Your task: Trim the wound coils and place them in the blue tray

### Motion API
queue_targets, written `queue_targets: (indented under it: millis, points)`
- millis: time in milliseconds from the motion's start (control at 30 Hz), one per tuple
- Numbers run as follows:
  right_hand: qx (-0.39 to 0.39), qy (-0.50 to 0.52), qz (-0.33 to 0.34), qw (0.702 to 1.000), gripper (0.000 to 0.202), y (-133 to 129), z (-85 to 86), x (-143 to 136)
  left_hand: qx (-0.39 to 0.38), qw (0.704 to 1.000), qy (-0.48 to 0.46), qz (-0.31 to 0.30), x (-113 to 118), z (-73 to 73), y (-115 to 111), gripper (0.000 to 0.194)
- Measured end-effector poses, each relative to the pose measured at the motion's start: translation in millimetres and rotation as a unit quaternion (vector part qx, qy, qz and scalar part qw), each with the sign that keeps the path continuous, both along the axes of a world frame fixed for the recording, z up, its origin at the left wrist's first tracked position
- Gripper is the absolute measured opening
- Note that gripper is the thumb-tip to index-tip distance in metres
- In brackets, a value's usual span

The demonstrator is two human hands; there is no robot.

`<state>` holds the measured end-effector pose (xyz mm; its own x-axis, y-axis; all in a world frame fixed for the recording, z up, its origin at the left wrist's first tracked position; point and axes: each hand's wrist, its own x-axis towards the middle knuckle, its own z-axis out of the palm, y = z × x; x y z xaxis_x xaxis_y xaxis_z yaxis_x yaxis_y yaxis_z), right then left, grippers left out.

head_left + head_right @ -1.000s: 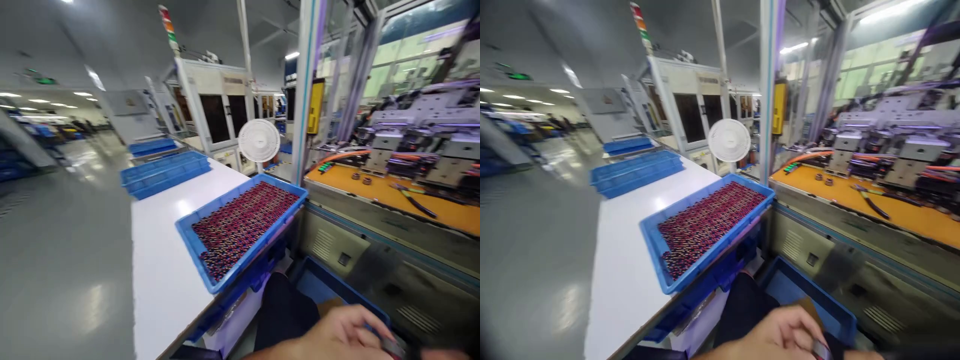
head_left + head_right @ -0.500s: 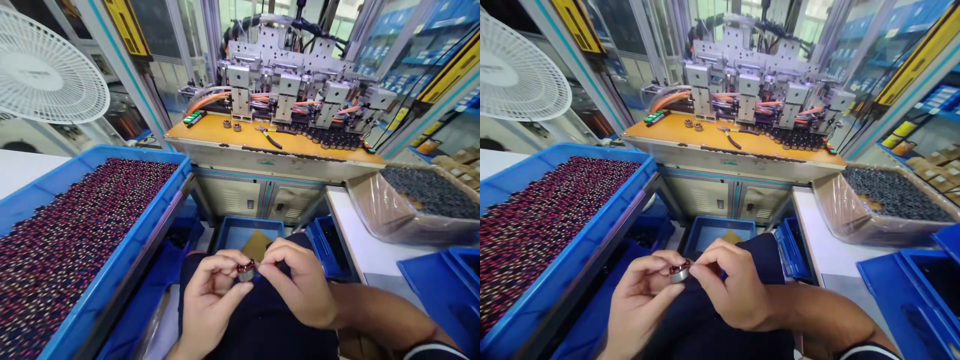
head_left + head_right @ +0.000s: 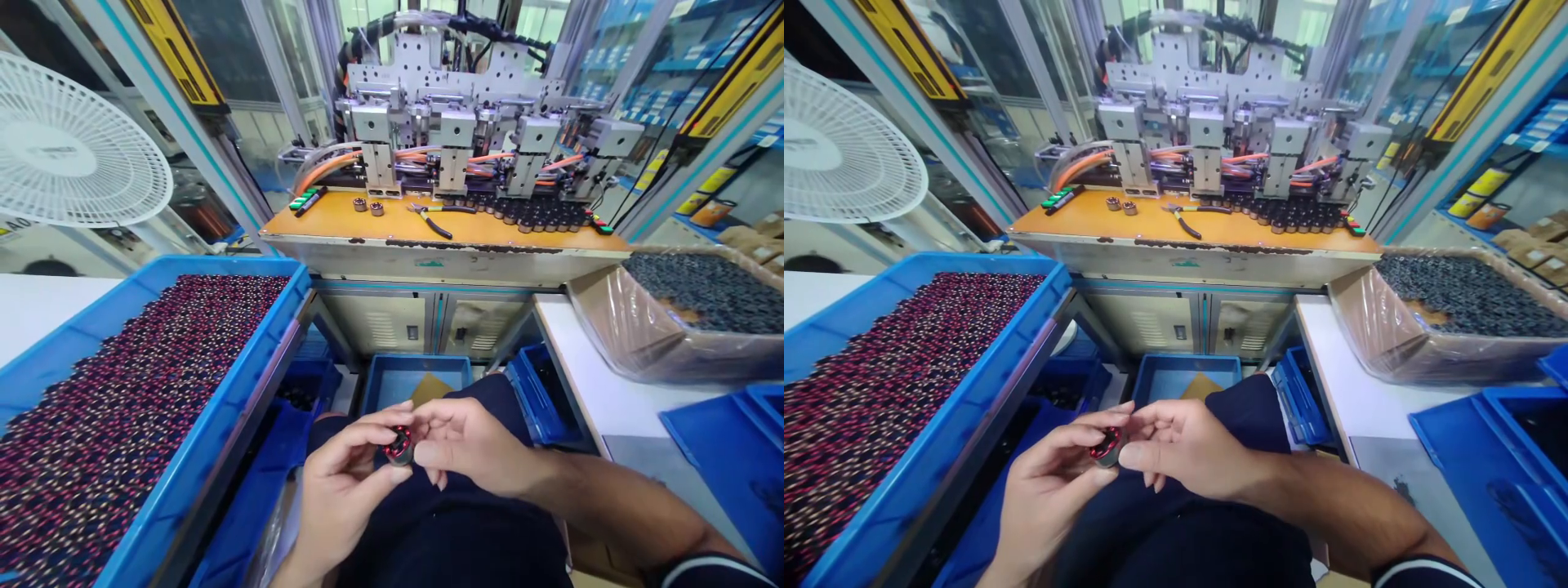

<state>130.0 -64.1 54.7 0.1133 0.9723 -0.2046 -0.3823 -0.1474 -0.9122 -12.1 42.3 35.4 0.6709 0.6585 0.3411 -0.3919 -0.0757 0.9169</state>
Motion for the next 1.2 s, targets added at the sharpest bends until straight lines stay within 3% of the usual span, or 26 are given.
queue_targets:
  millis: [133,400,500,567,600,633,700,767,833,933,1067,1133,1200]
  points:
    - [0.058,0.055,0.042,0.996,0.048,2.2,-11.5,-0.1,0.004,1.000,0.010,-0.006,1.4,1.8,0.0,0.022]
    - [0.079,0.117,-0.012,0.990,0.045,0.6,-23.3,-1.6,0.051,0.999,0.006,0.008,-1.6,-3.5,8.7,0.007]
    - [0.091,0.067,-0.019,0.993,0.042,-3.1,-21.5,-0.4,-0.024,0.998,0.046,0.034,6.1,-14.3,13.9,0.007]
    - [0.156,-0.067,-0.069,0.983,0.034,-6.1,-17.8,1.7,-0.085,0.988,0.101,0.073,11.4,-21.1,14.7,0.017]
    - [0.200,-0.175,-0.111,0.957,0.029,-7.4,-16.0,3.4,-0.091,0.981,0.129,0.109,12.4,-23.4,13.3,0.020]
    - [0.244,-0.300,-0.159,0.908,0.023,-8.5,-14.7,5.7,-0.074,0.974,0.152,0.152,11.8,-24.5,10.4,0.020]
    - [0.312,-0.527,-0.234,0.755,0.016,-9.8,-14.3,11.8,0.029,0.960,0.162,0.225,5.9,-23.1,0.7,0.014]
    - [0.356,-0.651,-0.262,0.617,0.017,-9.9,-16.7,18.6,0.179,0.947,0.133,0.230,-2.5,-17.4,-12.0,0.021]
    - [0.396,-0.689,-0.261,0.548,0.021,-9.3,-19.8,24.2,0.292,0.930,0.102,0.198,-7.2,-9.1,-23.4,0.034]
    - [0.427,-0.702,-0.245,0.515,0.025,-8.6,-22.7,27.9,0.339,0.916,0.092,0.195,-2.7,3.1,-31.8,0.044]
    - [0.452,-0.707,-0.240,0.488,0.022,-11.7,-24.8,25.5,0.288,0.935,0.128,0.163,7.5,10.8,-29.0,0.033]
    - [0.442,-0.695,-0.244,0.513,0.023,-14.8,-24.7,21.8,0.264,0.946,0.137,0.129,8.1,10.2,-26.1,0.028]
    - [0.403,-0.657,-0.239,0.591,0.023,-17.9,-21.3,17.5,0.248,0.954,0.135,0.103,6.5,7.7,-23.6,0.031]
